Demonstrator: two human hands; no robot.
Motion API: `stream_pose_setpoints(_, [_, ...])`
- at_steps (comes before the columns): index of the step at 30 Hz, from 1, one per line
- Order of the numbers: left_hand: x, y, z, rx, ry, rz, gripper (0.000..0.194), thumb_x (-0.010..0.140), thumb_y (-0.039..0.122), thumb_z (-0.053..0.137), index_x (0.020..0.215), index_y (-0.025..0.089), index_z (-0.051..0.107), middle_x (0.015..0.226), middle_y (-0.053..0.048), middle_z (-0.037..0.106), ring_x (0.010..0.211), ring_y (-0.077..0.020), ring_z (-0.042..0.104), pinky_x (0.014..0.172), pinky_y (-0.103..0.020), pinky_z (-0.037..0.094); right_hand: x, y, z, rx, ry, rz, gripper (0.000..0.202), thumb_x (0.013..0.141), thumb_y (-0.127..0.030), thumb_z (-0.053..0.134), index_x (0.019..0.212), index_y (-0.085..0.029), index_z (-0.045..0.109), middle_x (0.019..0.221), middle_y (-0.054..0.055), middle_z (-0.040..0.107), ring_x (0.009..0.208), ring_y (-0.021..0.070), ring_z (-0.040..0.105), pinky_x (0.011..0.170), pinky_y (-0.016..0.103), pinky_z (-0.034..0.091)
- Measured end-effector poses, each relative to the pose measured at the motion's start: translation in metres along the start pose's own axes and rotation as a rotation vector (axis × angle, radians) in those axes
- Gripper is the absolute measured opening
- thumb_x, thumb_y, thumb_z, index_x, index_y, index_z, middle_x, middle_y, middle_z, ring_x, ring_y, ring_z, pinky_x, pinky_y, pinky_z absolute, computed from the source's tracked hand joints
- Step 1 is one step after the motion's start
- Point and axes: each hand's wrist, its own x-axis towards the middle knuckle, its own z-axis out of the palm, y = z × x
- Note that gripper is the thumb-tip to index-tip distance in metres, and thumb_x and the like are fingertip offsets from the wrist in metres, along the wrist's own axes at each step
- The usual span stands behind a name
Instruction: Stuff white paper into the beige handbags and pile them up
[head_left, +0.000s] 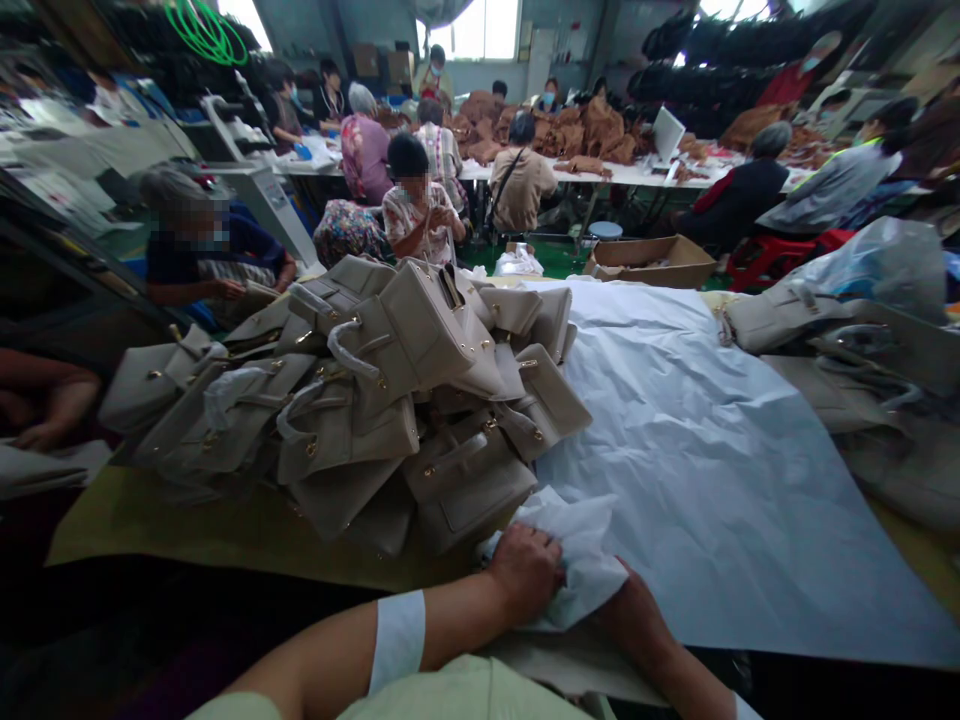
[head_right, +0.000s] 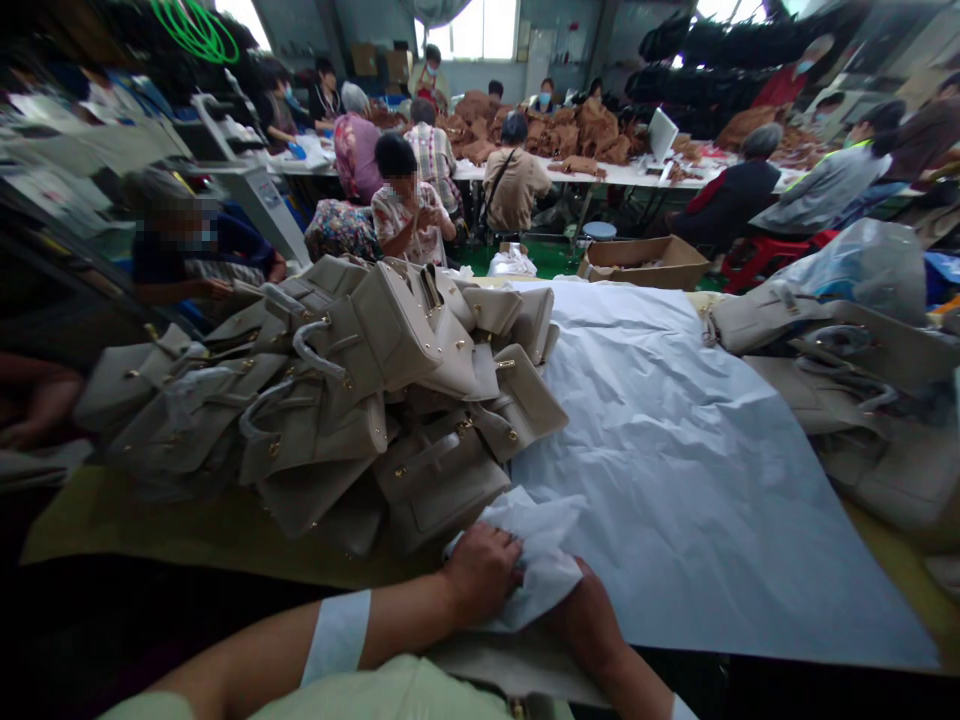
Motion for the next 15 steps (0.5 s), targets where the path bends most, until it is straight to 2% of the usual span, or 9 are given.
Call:
stream_pose_setpoints(2, [0.006,-0.003,-0.003,-0.007,-0.033,0.001,0.037,0.107,0.042,0.064,0.114,0.009,0.080,0.117,-0.019,0.079,0.117,-0.0366,0.072,0.112,-0.054,0.054,-0.004,0.004,-0.004,-0.017,0.126,0.083,0.012,0.091,-0.032,0.067,0.085,-0.022,0.072,0.080,0.008,0.077,0.072,0.0270,0.074,0.068,0.039,0.064])
stream_pose_setpoints(3, [0.009,-0.006,-0.003,-0.012,-0.021,0.006,0.034,0.106,0.040,0.064,0.109,0.010,0.081,0.119,-0.019,0.078,0.122,-0.0373,0.070,0.116,-0.055,0.051,-0.005,0.005,-0.006,-0.024,0.210,0.112,0.014,0.089,-0.033,0.067,0.095,-0.021,0.073,0.088,0.010,0.078,0.078,0.0289,0.076,0.071,0.041,0.065])
stream_pose_setpoints(5, [0.012,-0.010,0.001,-0.037,0.075,-0.015,0.031,0.103,0.041,0.071,0.110,0.013,0.082,0.140,-0.020,0.071,0.143,-0.0409,0.058,0.128,-0.059,0.040,-0.007,0.008,-0.010,-0.009,0.327,0.112,0.041,0.087,-0.034,0.070,0.125,-0.019,0.070,0.121,0.016,0.078,0.109,0.0343,0.077,0.090,0.048,0.067])
stream_pose_setpoints(7, [0.016,-0.011,0.006,-0.105,0.187,-0.137,0.044,0.094,0.042,0.082,0.127,0.014,0.076,0.165,-0.020,0.052,0.159,-0.0423,0.041,0.134,-0.058,0.032,-0.007,0.010,-0.011,0.053,0.317,0.080,0.064,0.086,-0.034,0.071,0.148,-0.020,0.058,0.148,0.019,0.067,0.135,0.0361,0.068,0.110,0.054,0.060])
stream_pose_setpoints(8, [0.017,-0.011,0.008,-0.151,0.213,-0.223,0.058,0.091,0.039,0.086,0.140,0.013,0.069,0.170,-0.021,0.045,0.160,-0.0411,0.039,0.134,-0.055,0.035,-0.006,0.011,-0.010,0.096,0.293,0.107,0.069,0.086,-0.036,0.071,0.152,-0.021,0.055,0.153,0.019,0.064,0.137,0.0358,0.066,0.113,0.055,0.058])
stream_pose_setpoints(10, [0.021,-0.012,0.012,-0.218,0.215,-0.347,0.075,0.089,0.032,0.088,0.155,0.012,0.056,0.162,-0.022,0.055,0.149,-0.0367,0.053,0.125,-0.047,0.046,-0.004,0.014,-0.006,0.204,0.224,0.272,0.078,0.083,-0.044,0.074,0.153,-0.020,0.052,0.151,0.020,0.066,0.127,0.0360,0.072,0.108,0.054,0.061])
stream_pose_setpoints(11, [0.022,-0.014,0.013,-0.217,0.211,-0.336,0.067,0.092,0.029,0.085,0.152,0.013,0.059,0.150,-0.020,0.064,0.140,-0.0344,0.060,0.119,-0.045,0.051,-0.002,0.016,-0.005,0.270,0.169,0.384,0.082,0.079,-0.048,0.075,0.152,-0.018,0.053,0.145,0.021,0.070,0.119,0.0364,0.075,0.102,0.053,0.063])
stream_pose_setpoints(13, [0.022,-0.019,0.017,-0.130,0.221,-0.147,0.031,0.100,0.028,0.075,0.129,0.018,0.073,0.123,-0.013,0.076,0.122,-0.0308,0.068,0.110,-0.044,0.054,0.002,0.019,-0.006,0.387,0.017,0.518,0.074,0.077,-0.047,0.071,0.143,-0.016,0.061,0.128,0.019,0.079,0.105,0.0349,0.079,0.092,0.048,0.065])
stream_pose_setpoints(15, [0.018,-0.023,0.021,0.007,0.219,0.129,0.014,0.107,0.026,0.065,0.107,0.020,0.077,0.108,-0.010,0.078,0.111,-0.0280,0.069,0.103,-0.043,0.055,0.008,0.021,-0.011,0.400,-0.150,0.471,0.048,0.080,-0.037,0.059,0.121,-0.019,0.075,0.110,0.015,0.084,0.098,0.0318,0.079,0.089,0.042,0.063])
